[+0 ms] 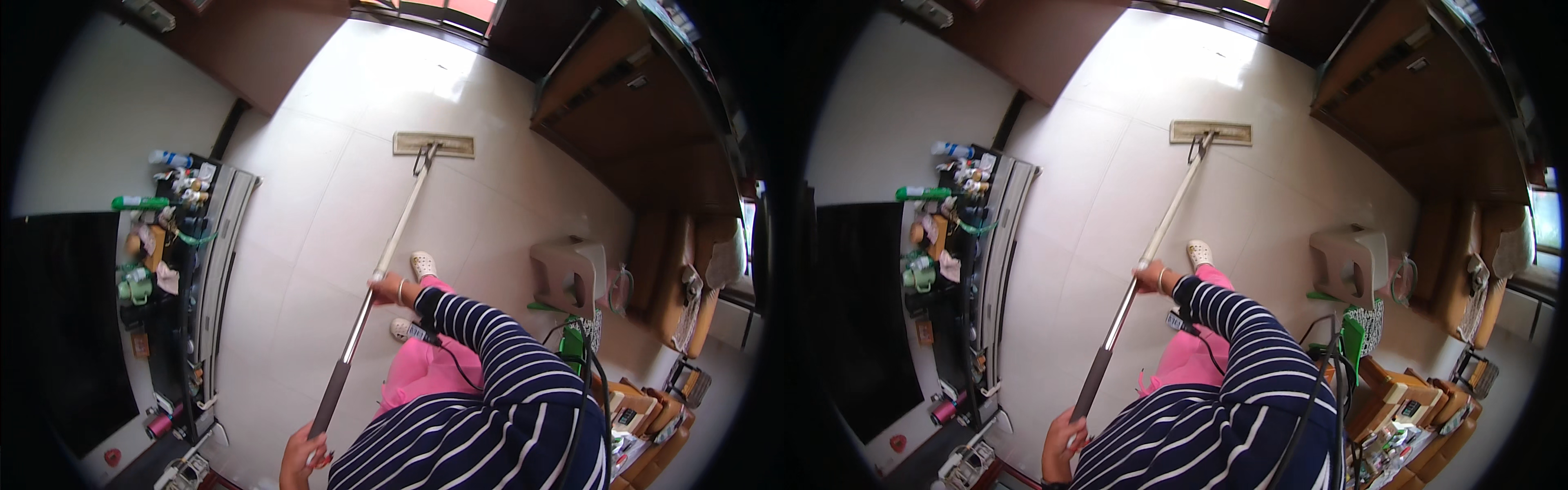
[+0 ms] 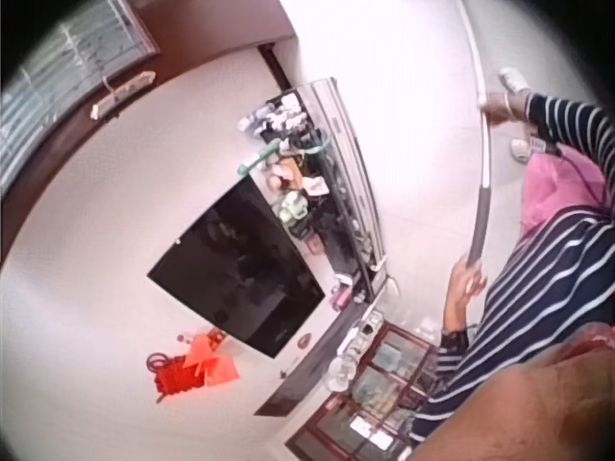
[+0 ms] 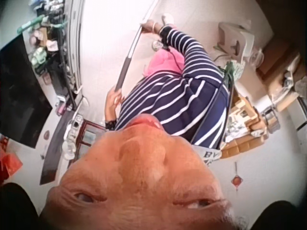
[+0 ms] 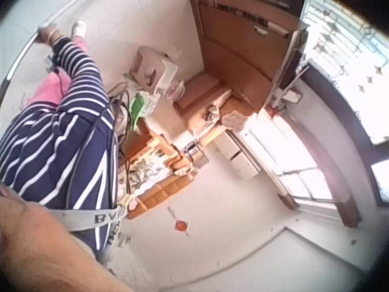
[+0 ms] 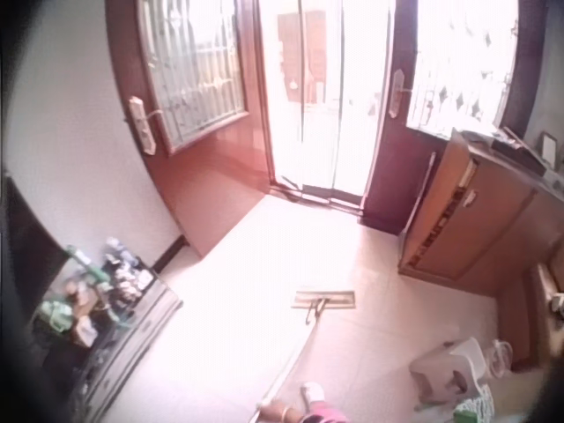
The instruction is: The person mops tiled floors in a living room and bedroom using a flat mop. They dip the mop into a bucket of water in an outdoor area, wring it, and continue mopping. The person also opens a window in the bedroom.
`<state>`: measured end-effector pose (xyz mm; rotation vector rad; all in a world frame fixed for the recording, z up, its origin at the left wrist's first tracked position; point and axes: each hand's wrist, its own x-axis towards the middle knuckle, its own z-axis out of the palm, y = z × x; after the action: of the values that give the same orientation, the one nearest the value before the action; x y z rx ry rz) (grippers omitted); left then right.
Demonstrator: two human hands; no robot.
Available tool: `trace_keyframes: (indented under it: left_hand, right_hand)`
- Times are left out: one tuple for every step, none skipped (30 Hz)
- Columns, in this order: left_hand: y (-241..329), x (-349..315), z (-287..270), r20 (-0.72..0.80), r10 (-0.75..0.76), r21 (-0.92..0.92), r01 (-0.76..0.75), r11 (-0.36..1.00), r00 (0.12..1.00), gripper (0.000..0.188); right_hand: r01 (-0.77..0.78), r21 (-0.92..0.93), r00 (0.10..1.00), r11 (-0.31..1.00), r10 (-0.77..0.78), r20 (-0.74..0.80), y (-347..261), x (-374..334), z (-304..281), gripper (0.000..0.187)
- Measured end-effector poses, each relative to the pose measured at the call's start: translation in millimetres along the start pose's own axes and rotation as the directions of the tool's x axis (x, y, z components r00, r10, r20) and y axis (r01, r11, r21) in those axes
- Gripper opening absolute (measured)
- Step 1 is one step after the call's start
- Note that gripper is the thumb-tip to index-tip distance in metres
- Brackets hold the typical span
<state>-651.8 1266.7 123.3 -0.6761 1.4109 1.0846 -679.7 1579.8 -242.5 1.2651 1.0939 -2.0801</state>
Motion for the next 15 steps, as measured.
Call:
trace_keyframes:
  left_hand:
    - [-19.9, -20.5, -18.1, -0.082, -0.027, 0.021, 0.029, 0.999, 0.996, 0.035]
    - [-40.4, -43.0, -33.0, -0.067, -0.011, -0.034, 0.008, 0.999, 0.998, 0.03]
    - [-61.3, -67.7, -44.9, -0.082, -0.014, -0.076, 0.008, 0.997, 0.997, 0.026]
    - [-82.4, -94.7, -55.1, -0.136, -0.021, -0.118, 0.005, 0.993, 0.99, 0.023]
    - [-102.7, -112.8, -62.4, -0.186, -0.03, -0.16, 0.0, 0.987, 0.982, 0.024]
    - [-121.9, -119.6, -68.6, -0.2, -0.033, -0.176, -0.003, 0.984, 0.979, 0.024]
    - [-139.9, -130.5, -73.3, -0.217, -0.043, -0.187, 0.002, 0.982, 0.975, 0.024]
    - [-155.8, -138.6, -76.0, -0.231, -0.054, -0.193, 0.009, 0.981, 0.971, 0.024]
    - [-167.7, -139.9, -77.5, -0.191, -0.117, -0.366, 0.04, 0.93, 0.975, 0.022]
    - [-174.8, -139.4, -79.3, -0.208, -0.145, -0.357, 0.063, 0.932, 0.967, 0.022]
    - [-177.8, -136.7, -78.7, -0.222, -0.172, -0.345, 0.088, 0.934, 0.96, 0.022]
    - [-174.4, -133.2, -78.2, -0.243, -0.249, -0.374, 0.146, 0.916, 0.938, 0.02]
    - [-166.1, -130.5, -76.0, -0.26, -0.245, -0.383, 0.133, 0.914, 0.934, 0.02]
    - [-151.6, -126.0, -72.2, -0.275, -0.24, -0.391, 0.119, 0.913, 0.931, 0.02]
    - [-131.7, -120.8, -66.9, -0.291, -0.235, -0.398, 0.106, 0.911, 0.928, 0.019]
  right_hand:
    - [-0.028, 0.014, 0.994, 0.999, 0.027, 0.103, 19.8, -12.3, 25.4, 0.025]
    - [-0.098, 0.003, 0.969, 0.995, 0.095, 0.226, 37.7, -23.3, 48.0, 0.024]
    - [-0.188, -0.034, 0.924, 0.982, 0.188, 0.334, 54.1, -32.8, 72.1, 0.024]
    - [-0.216, -0.087, 0.889, 0.972, 0.233, 0.395, 70.9, -41.8, 96.0, 0.023]
    - [-0.259, -0.154, 0.85, 0.954, 0.301, 0.432, 85.8, -49.2, 119.8, 0.024]
    - [-0.283, -0.201, 0.825, 0.938, 0.345, 0.447, 97.8, -54.7, 140.4, 0.024]
    - [-0.338, -0.234, 0.798, 0.912, 0.41, 0.442, 110.6, -60.3, 160.5, 0.024]
    - [-0.326, -0.264, 0.788, 0.908, 0.415, 0.454, 120.9, -65.1, 177.6, 0.023]
    - [-0.368, -0.284, 0.786, 0.886, 0.459, 0.414, 124.1, -64.5, 190.2, 0.022]
    - [-0.349, -0.304, 0.793, 0.886, 0.452, 0.408, 125.4, -63.1, 199.6, 0.02]
    - [-0.322, -0.298, 0.796, 0.899, 0.427, 0.429, 120.5, -57.1, 206.9, 0.019]
    - [-0.313, -0.295, 0.795, 0.903, 0.419, 0.437, 113.6, -50.6, 212.2, 0.018]
    - [-0.325, -0.289, 0.799, 0.9, 0.425, 0.424, 105.7, -45.4, 214.7, 0.017]
    - [-0.34, -0.302, 0.79, 0.891, 0.445, 0.422, 90.1, -34.4, 218.2, 0.016]
    - [-0.35, -0.29, 0.78, 0.891, 0.449, 0.436, 73.7, -24.4, 221.7, 0.017]
